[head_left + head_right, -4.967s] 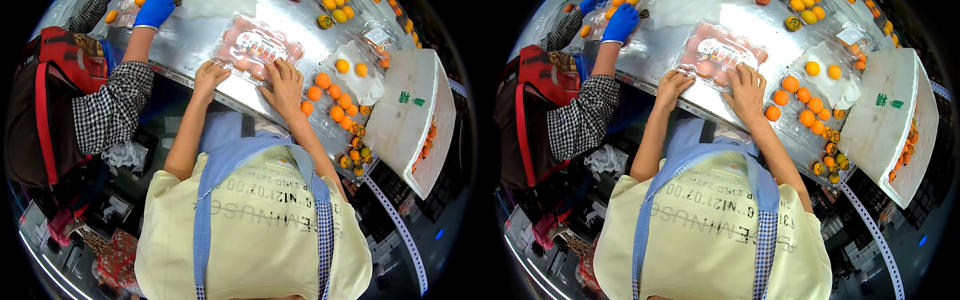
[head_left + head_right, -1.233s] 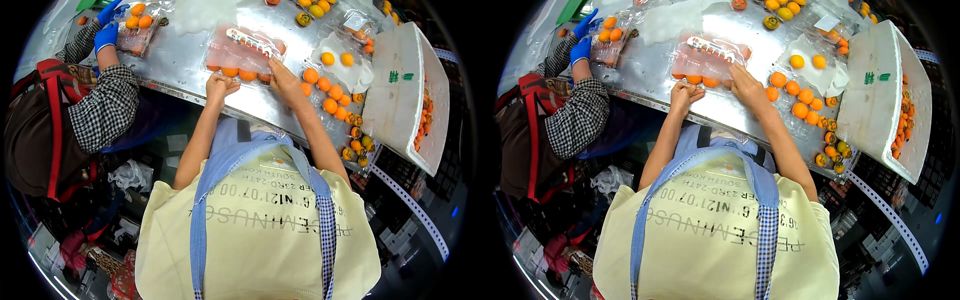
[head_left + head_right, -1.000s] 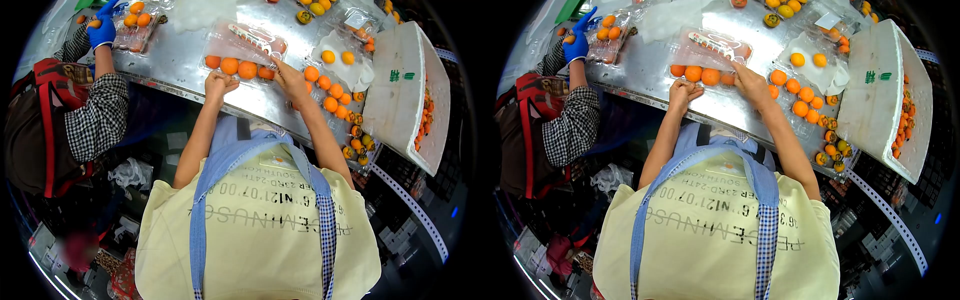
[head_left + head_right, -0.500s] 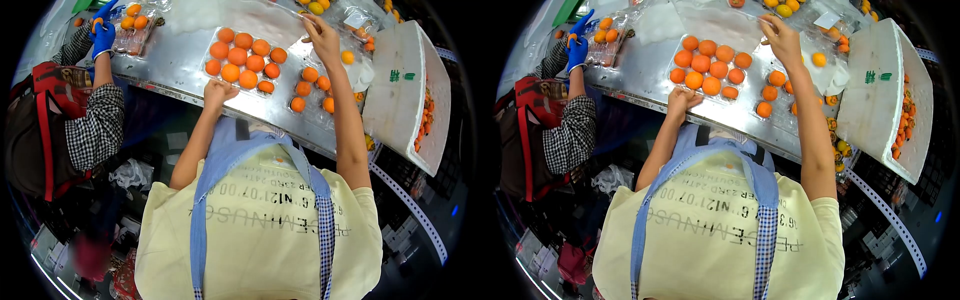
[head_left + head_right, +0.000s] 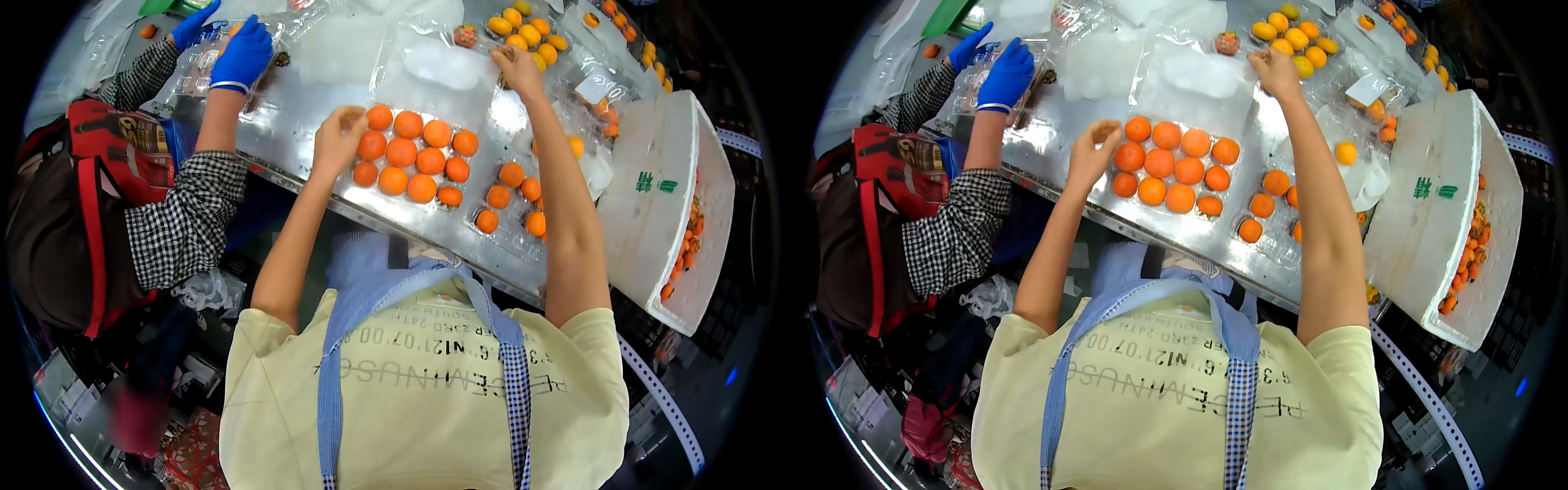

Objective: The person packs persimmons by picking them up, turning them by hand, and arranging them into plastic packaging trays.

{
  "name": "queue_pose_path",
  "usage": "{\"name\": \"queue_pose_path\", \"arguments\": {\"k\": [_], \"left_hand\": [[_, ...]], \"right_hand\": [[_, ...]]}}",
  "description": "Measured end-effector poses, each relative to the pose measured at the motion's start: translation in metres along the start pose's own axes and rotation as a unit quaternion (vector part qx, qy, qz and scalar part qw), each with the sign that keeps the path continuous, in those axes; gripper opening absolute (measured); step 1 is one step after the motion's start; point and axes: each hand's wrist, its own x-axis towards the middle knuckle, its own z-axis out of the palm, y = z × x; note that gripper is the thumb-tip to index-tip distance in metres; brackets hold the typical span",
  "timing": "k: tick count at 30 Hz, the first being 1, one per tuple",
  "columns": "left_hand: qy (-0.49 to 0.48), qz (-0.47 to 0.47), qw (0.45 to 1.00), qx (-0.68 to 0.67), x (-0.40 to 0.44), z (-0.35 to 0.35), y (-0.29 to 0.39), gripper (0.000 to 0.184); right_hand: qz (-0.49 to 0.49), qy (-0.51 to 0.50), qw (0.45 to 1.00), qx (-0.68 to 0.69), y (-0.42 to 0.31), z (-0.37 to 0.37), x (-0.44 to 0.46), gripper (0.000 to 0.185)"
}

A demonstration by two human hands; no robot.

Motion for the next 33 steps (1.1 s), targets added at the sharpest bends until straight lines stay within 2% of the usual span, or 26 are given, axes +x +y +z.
{"name": "queue_pose_path", "arguments": {"k": [3, 5, 8, 12, 15, 18, 21, 25, 26, 29, 30, 31, 32, 33], "left_hand": [[0.069, 0.021, 0.995, 0.068, 0.056, 0.026, -0.024, 0.041], [0.05, -0.025, 0.996, 0.067, 0.082, 0.035, -0.025, 0.043], [0.022, -0.064, 0.99, 0.123, 0.102, 0.04, -0.017, 0.041], [-0.006, -0.08, 0.984, 0.158, 0.103, 0.032, -0.014, 0.036], [-0.011, -0.079, 0.98, 0.182, 0.105, 0.031, -0.014, 0.028], [-0.008, -0.089, 0.977, 0.192, 0.104, 0.03, -0.011, 0.026], [0.011, -0.085, 0.976, 0.2, 0.102, 0.032, -0.011, 0.026], [0.017, -0.085, 0.976, 0.201, 0.101, 0.032, -0.012, 0.026], [0.019, -0.085, 0.976, 0.201, 0.1, 0.032, -0.012, 0.026], [0.016, -0.102, 0.974, 0.201, 0.097, 0.029, -0.006, 0.025], [0.013, -0.109, 0.974, 0.199, 0.098, 0.03, -0.004, 0.025], [0.019, -0.108, 0.974, 0.199, 0.099, 0.03, -0.005, 0.026], [0.024, -0.106, 0.974, 0.2, 0.1, 0.032, -0.006, 0.026], [0.027, -0.104, 0.974, 0.199, 0.101, 0.035, -0.008, 0.026]], "right_hand": [[0.09, -0.051, 0.995, -0.005, -0.007, 0.001, -0.001, 0.03], [0.153, -0.084, 0.985, 0.016, -0.019, 0.001, -0.007, 0.03], [0.103, -0.075, 0.992, -0.006, -0.004, 0.015, -0.009, 0.032], [0.131, -0.071, 0.989, -0.007, -0.025, 0.014, -0.018, 0.037], [0.058, -0.042, 0.996, -0.047, -0.028, 0.009, -0.021, 0.041], [-0.027, 0.08, 0.984, -0.159, -0.039, 0.002, -0.018, 0.047], [-0.1, 0.092, 0.971, -0.198, -0.051, 0.001, 0.004, 0.051], [-0.135, 0.055, 0.962, -0.231, -0.047, 0.035, 0.034, 0.046], [-0.108, 0.001, 0.969, -0.224, -0.044, 0.038, 0.036, 0.048], [-0.079, -0.075, 0.983, -0.15, -0.022, 0.044, 0.056, 0.051], [-0.038, -0.095, 0.989, -0.11, -0.035, 0.033, 0.052, 0.049], [0.03, -0.062, 0.996, 0.05, -0.041, 0.028, 0.047, 0.047], [0.098, -0.026, 0.973, 0.209, -0.043, 0.022, 0.042, 0.046], [0.164, 0.013, 0.918, 0.36, -0.047, 0.016, 0.035, 0.046]]}}
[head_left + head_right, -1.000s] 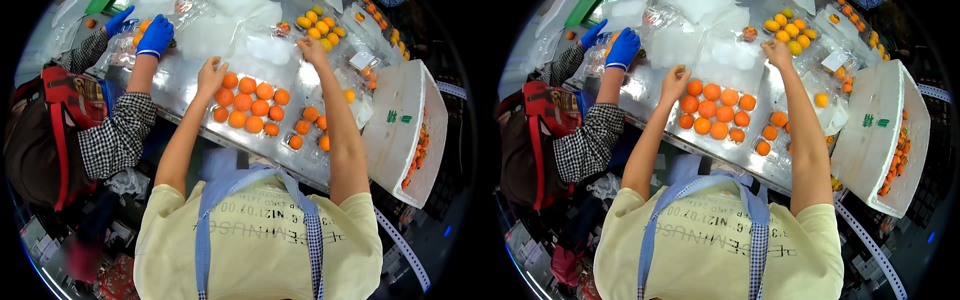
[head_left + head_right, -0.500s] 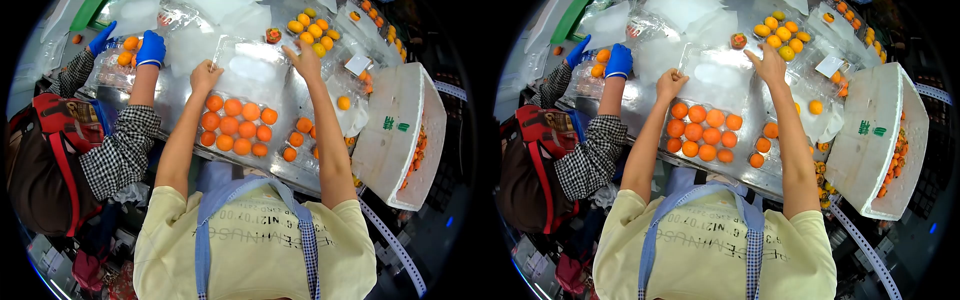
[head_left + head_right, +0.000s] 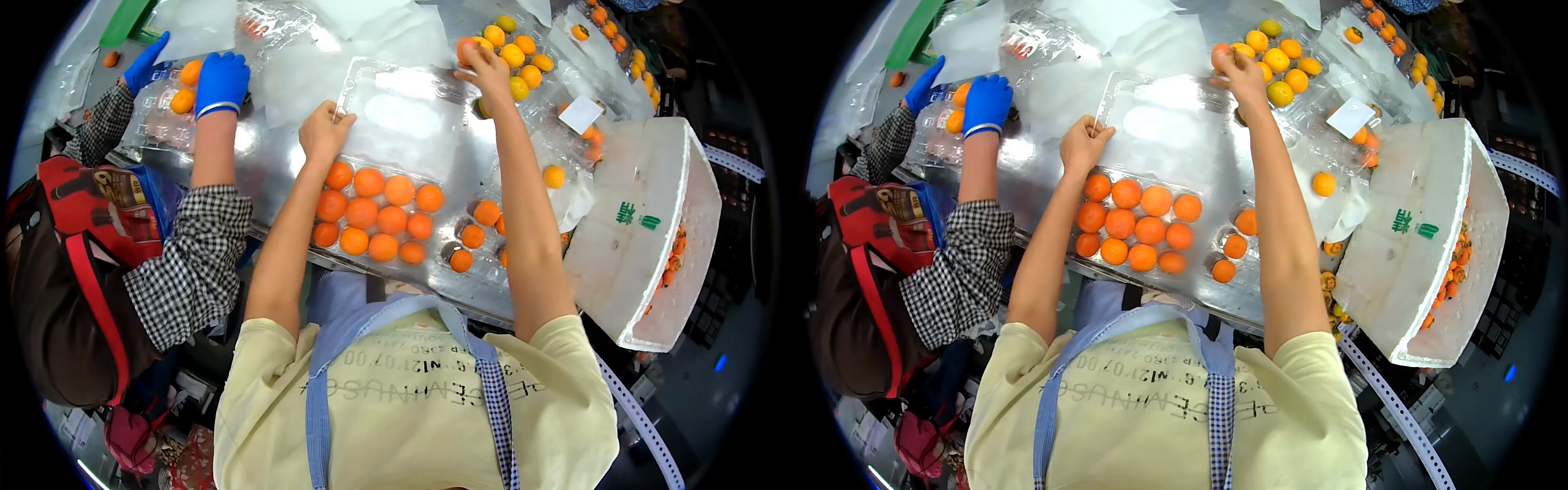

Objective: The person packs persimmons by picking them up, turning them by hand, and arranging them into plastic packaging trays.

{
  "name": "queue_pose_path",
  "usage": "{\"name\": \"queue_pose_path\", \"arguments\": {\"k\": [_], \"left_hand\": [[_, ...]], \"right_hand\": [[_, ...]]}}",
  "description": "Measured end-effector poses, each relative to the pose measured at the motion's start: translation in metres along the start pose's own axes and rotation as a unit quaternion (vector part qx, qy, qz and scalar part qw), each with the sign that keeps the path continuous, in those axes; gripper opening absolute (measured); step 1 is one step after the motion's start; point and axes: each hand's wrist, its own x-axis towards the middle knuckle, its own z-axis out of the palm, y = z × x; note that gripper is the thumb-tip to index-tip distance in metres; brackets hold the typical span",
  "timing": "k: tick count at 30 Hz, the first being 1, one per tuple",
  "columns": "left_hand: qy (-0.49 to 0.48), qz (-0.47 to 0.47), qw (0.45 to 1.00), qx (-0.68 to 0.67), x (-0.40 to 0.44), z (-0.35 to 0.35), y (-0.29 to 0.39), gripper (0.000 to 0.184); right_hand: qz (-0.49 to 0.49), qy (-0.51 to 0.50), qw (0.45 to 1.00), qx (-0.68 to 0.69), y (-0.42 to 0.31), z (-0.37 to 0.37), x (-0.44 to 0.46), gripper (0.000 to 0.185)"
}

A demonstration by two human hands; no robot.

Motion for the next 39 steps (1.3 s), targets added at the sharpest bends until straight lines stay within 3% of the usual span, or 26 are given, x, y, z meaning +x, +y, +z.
{"name": "queue_pose_path", "arguments": {"k": [4, 8, 12, 15, 18, 20, 24, 27, 30, 34, 37, 39], "left_hand": [[-0.004, 0.006, 1.0, 0.007, 0.012, 0.01, 0.014, 0.026], [-0.017, 0.021, 1.0, 0.015, 0.023, 0.015, 0.019, 0.026], [-0.015, 0.014, 1.0, 0.012, 0.016, 0.013, 0.025, 0.025], [-0.019, 0.005, 1.0, 0.019, 0.017, 0.014, 0.023, 0.025], [-0.01, -0.003, 1.0, 0.014, 0.014, 0.014, 0.023, 0.025], [0.002, 0.003, 1.0, 0.003, 0.012, 0.014, 0.022, 0.024], [-0.013, 0.01, 1.0, 0.0, 0.014, 0.011, 0.019, 0.03], [-0.001, 0.066, 0.992, -0.105, 0.014, 0.008, 0.006, 0.043], [0.047, 0.1, 0.993, -0.046, -0.005, -0.006, 0.003, 0.053], [0.14, 0.187, 0.972, -0.035, -0.029, -0.016, 0.001, 0.039], [0.057, 0.269, 0.955, -0.116, -0.033, -0.007, 0.026, 0.035], [-0.028, 0.316, 0.944, -0.093, -0.024, 0.012, 0.045, 0.041]], "right_hand": [[0.099, -0.101, 0.935, 0.326, -0.002, -0.019, -0.026, 0.054], [0.132, -0.132, 0.905, 0.382, 0.011, -0.015, -0.044, 0.055], [0.113, -0.072, 0.961, 0.243, 0.012, -0.008, -0.072, 0.055], [0.051, -0.025, 0.998, 0.016, 0.019, 0.002, -0.078, 0.052], [-0.07, -0.013, 0.979, -0.191, 0.035, 0.009, -0.078, 0.054], [-0.175, 0.009, 0.905, -0.389, 0.048, 0.012, -0.074, 0.054], [-0.117, 0.028, 0.891, -0.438, 0.034, 0.028, -0.085, 0.054], [-0.152, 0.035, 0.877, -0.454, 0.038, 0.027, -0.085, 0.055], [-0.145, 0.016, 0.873, -0.466, 0.039, 0.018, -0.093, 0.055], [-0.133, 0.008, 0.876, -0.463, 0.041, 0.017, -0.095, 0.053], [-0.134, 0.009, 0.878, -0.46, 0.043, 0.016, -0.094, 0.053], [-0.136, 0.002, 0.884, -0.446, 0.047, 0.017, -0.092, 0.053]]}}
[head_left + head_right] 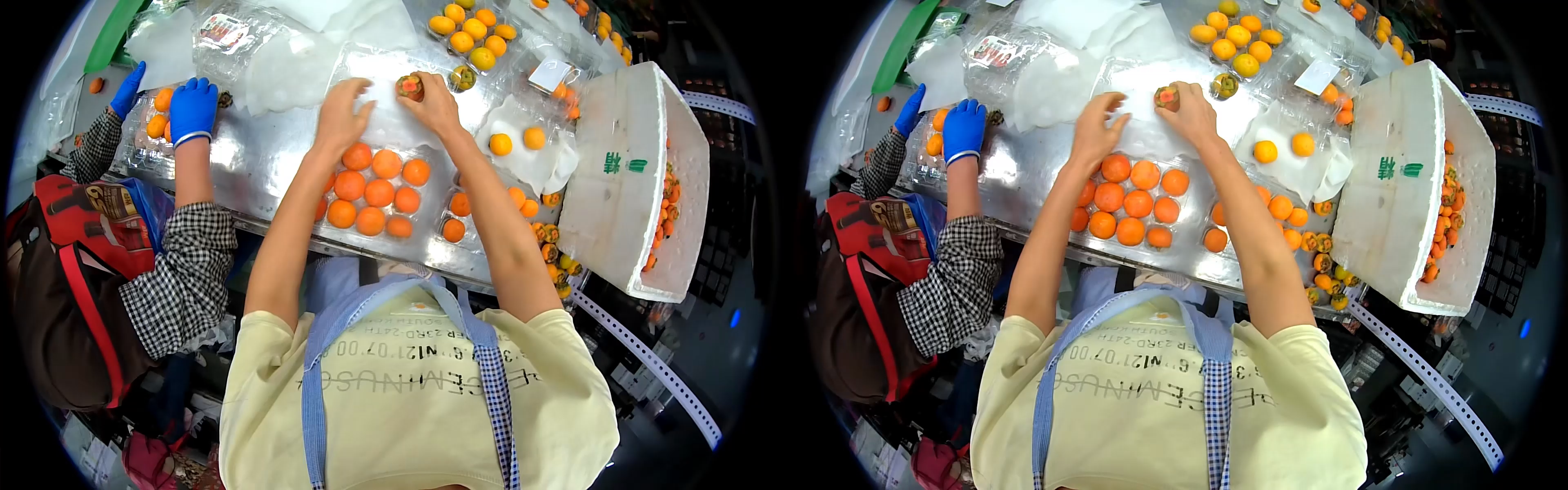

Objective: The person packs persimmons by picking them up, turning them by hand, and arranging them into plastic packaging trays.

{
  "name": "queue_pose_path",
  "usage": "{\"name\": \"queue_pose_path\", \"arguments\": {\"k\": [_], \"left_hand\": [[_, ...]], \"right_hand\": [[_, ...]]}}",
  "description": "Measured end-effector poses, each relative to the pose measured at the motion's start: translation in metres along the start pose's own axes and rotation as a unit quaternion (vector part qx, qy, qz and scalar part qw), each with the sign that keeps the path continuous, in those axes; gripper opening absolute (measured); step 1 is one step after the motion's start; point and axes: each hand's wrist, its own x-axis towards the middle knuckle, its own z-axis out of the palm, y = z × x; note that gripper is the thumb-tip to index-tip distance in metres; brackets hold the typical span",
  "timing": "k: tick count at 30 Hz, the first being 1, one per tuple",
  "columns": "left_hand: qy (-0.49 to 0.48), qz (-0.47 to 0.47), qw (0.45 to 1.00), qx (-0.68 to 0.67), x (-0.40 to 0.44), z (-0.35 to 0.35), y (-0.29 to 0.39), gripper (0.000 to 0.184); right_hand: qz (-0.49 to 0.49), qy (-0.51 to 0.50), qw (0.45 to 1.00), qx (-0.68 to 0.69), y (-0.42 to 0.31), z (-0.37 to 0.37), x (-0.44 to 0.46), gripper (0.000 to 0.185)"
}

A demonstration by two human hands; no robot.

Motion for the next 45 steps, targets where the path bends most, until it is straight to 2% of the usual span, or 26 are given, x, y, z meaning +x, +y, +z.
{"name": "queue_pose_path", "arguments": {"k": [1, 4, 7, 8, 9, 11, 12, 15, 17, 18, 20, 21, 23, 24, 25, 26, 27, 28, 29, 31, 34, 37, 38, 43, 44, 45], "left_hand": [[-0.046, 0.021, 0.999, -0.004, 0.01, 0.009, 0.003, 0.044], [-0.074, 0.014, 0.993, 0.089, 0.028, 0.028, 0.009, 0.056], [-0.124, -0.029, 0.981, 0.148, 0.038, 0.035, -0.003, 0.068], [-0.127, -0.022, 0.98, 0.15, 0.039, 0.037, -0.006, 0.07], [-0.13, -0.015, 0.98, 0.151, 0.039, 0.038, -0.008, 0.072], [-0.132, -0.006, 0.979, 0.157, 0.038, 0.04, -0.02, 0.075], [-0.131, 0.003, 0.979, 0.157, 0.04, 0.045, -0.025, 0.076], [-0.144, 0.004, 0.975, 0.171, 0.045, 0.044, -0.022, 0.078], [-0.146, 0.024, 0.975, 0.166, 0.049, 0.048, -0.017, 0.078], [-0.145, 0.027, 0.975, 0.169, 0.048, 0.048, -0.015, 0.078], [-0.142, 0.031, 0.971, 0.19, 0.047, 0.047, -0.021, 0.08], [-0.144, 0.029, 0.971, 0.19, 0.046, 0.047, -0.023, 0.08], [-0.144, 0.023, 0.971, 0.189, 0.046, 0.048, -0.023, 0.08], [-0.148, 0.019, 0.969, 0.197, 0.046, 0.047, -0.022, 0.079], [-0.147, 0.019, 0.97, 0.194, 0.045, 0.048, -0.023, 0.079], [-0.146, 0.021, 0.971, 0.191, 0.045, 0.048, -0.024, 0.079], [-0.145, 0.025, 0.971, 0.188, 0.045, 0.048, -0.025, 0.079], [-0.148, 0.026, 0.971, 0.185, 0.045, 0.047, -0.025, 0.078], [-0.151, 0.031, 0.971, 0.184, 0.045, 0.047, -0.027, 0.078], [-0.156, 0.036, 0.97, 0.182, 0.044, 0.047, -0.031, 0.079], [-0.156, 0.041, 0.971, 0.174, 0.042, 0.046, -0.032, 0.08], [-0.176, 0.03, 0.964, 0.195, 0.04, 0.045, -0.028, 0.08], [-0.183, 0.031, 0.963, 0.196, 0.04, 0.043, -0.027, 0.083], [-0.09, 0.084, 0.979, 0.162, 0.044, 0.051, -0.028, 0.082], [-0.09, 0.105, 0.985, 0.102, 0.053, 0.064, -0.008, 0.069], [-0.103, 0.106, 0.983, 0.105, 0.056, 0.064, -0.014, 0.065]], "right_hand": [[-0.001, -0.001, 1.0, 0.007, 0.0, 0.0, 0.002, 0.053], [-0.007, -0.005, 1.0, 0.003, -0.001, -0.006, 0.005, 0.052], [-0.044, 0.073, 0.994, 0.075, 0.005, -0.021, 0.006, 0.053], [-0.029, 0.101, 0.98, 0.168, 0.008, -0.032, 0.003, 0.049], [0.04, 0.097, 0.953, 0.283, 0.01, -0.046, -0.001, 0.047], [0.178, 0.096, 0.846, 0.493, 0.014, -0.074, -0.012, 0.044], [0.168, 0.15, 0.846, 0.484, 0.017, -0.087, -0.022, 0.041], [-0.024, 0.346, 0.862, 0.37, 0.022, -0.167, -0.056, 0.045], [-0.053, 0.491, 0.866, 0.082, 0.033, -0.248, -0.081, 0.046], [-0.021, 0.564, 0.825, 0.038, 0.031, -0.281, -0.09, 0.049], [0.047, 0.615, 0.779, -0.111, 0.073, -0.338, -0.107, 0.052], [0.057, 0.618, 0.744, -0.246, 0.07, -0.339, -0.108, 0.052], [0.066, 0.59, 0.632, -0.498, 0.057, -0.335, -0.111, 0.054], [-0.011, 0.545, 0.763, -0.347, 0.051, -0.322, -0.104, 0.048], [0.007, 0.484, 0.844, -0.229, 0.044, -0.29, -0.094, 0.046], [0.026, 0.412, 0.905, -0.105, 0.041, -0.247, -0.082, 0.045], [-0.002, 0.322, 0.947, -0.014, 0.049, -0.207, -0.067, 0.043], [0.015, 0.222, 0.974, 0.043, 0.044, -0.173, -0.056, 0.044], [0.012, 0.163, 0.984, 0.071, 0.046, -0.143, -0.042, 0.048], [-0.045, 0.117, 0.991, -0.057, 0.064, -0.099, -0.017, 0.052], [-0.065, 0.039, 0.984, -0.159, 0.071, -0.068, 0.009, 0.053], [0.006, -0.02, 0.982, -0.186, 0.069, -0.056, 0.02, 0.047], [0.006, -0.004, 0.985, -0.171, 0.074, -0.052, 0.022, 0.043], [0.063, -0.032, 0.971, -0.23, 0.08, -0.077, 0.003, 0.044], [0.044, 0.032, 0.977, -0.207, 0.071, -0.088, -0.005, 0.043], [0.029, 0.096, 0.978, -0.184, 0.06, -0.101, -0.013, 0.042]]}}
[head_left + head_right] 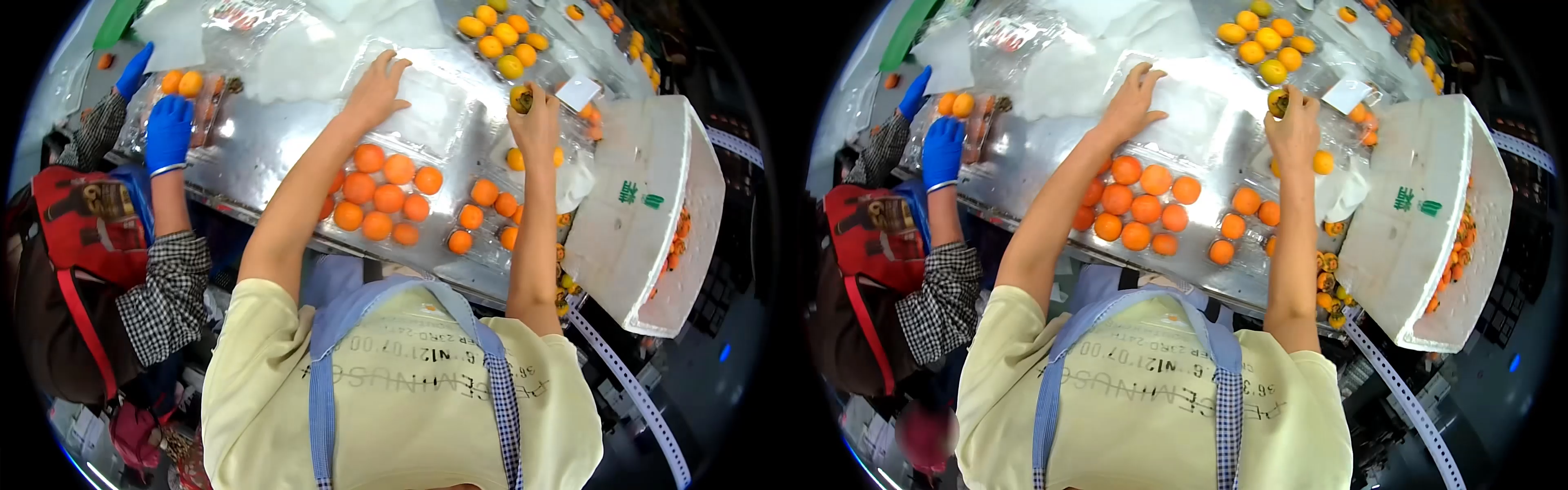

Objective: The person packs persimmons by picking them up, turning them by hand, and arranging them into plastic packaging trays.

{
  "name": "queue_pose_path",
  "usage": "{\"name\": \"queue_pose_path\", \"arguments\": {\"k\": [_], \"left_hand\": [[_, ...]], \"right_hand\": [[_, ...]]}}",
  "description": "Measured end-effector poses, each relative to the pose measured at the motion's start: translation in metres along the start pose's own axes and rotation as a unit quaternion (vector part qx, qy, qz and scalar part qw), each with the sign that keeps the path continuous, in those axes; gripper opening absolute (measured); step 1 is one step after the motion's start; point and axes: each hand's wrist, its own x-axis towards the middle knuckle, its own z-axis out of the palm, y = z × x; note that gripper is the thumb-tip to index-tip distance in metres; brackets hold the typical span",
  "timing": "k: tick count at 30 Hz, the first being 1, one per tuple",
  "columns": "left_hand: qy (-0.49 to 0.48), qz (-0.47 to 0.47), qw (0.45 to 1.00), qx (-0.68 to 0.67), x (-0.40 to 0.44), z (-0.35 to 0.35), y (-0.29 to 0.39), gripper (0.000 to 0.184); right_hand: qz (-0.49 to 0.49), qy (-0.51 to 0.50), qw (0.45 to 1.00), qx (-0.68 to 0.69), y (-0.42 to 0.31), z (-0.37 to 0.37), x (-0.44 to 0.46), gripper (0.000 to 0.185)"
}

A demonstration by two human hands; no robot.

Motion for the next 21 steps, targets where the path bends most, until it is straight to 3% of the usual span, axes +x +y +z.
{"name": "queue_pose_path", "arguments": {"k": [1, 2, 4, 6, 9, 15, 18, 21], "left_hand": [[-0.016, 0.009, 1.0, -0.007, 0.003, 0.007, 0.0, 0.061], [-0.034, 0.02, 0.999, -0.012, 0.006, 0.014, 0.0, 0.057], [-0.052, 0.039, 0.998, 0.003, 0.011, 0.014, 0.004, 0.049], [-0.014, 0.076, 0.997, 0.024, 0.007, 0.015, 0.002, 0.046], [0.024, 0.124, 0.992, 0.023, -0.004, 0.006, 0.003, 0.041], [0.168, -0.018, 0.981, -0.098, -0.063, -0.036, 0.028, 0.028], [0.233, -0.127, 0.94, -0.214, -0.114, -0.05, 0.036, 0.023], [0.252, -0.218, 0.917, -0.222, -0.173, -0.055, 0.038, 0.019]], "right_hand": [[0.006, 0.065, 0.998, 0.015, 0.008, -0.016, -0.006, 0.042], [-0.059, 0.087, 0.993, 0.055, 0.009, -0.009, -0.004, 0.046], [-0.038, 0.001, 0.986, 0.163, -0.022, -0.004, -0.004, 0.047], [-0.039, -0.085, 0.986, 0.136, -0.043, 0.018, 0.001, 0.047], [-0.061, -0.089, 0.988, 0.11, -0.053, 0.061, 0.004, 0.047], [-0.034, -0.073, 0.993, 0.088, -0.051, 0.07, 0.002, 0.056], [-0.026, -0.046, 0.996, 0.071, -0.056, 0.048, -0.009, 0.055], [-0.018, -0.059, 0.99, 0.124, -0.047, 0.032, -0.04, 0.054]]}}
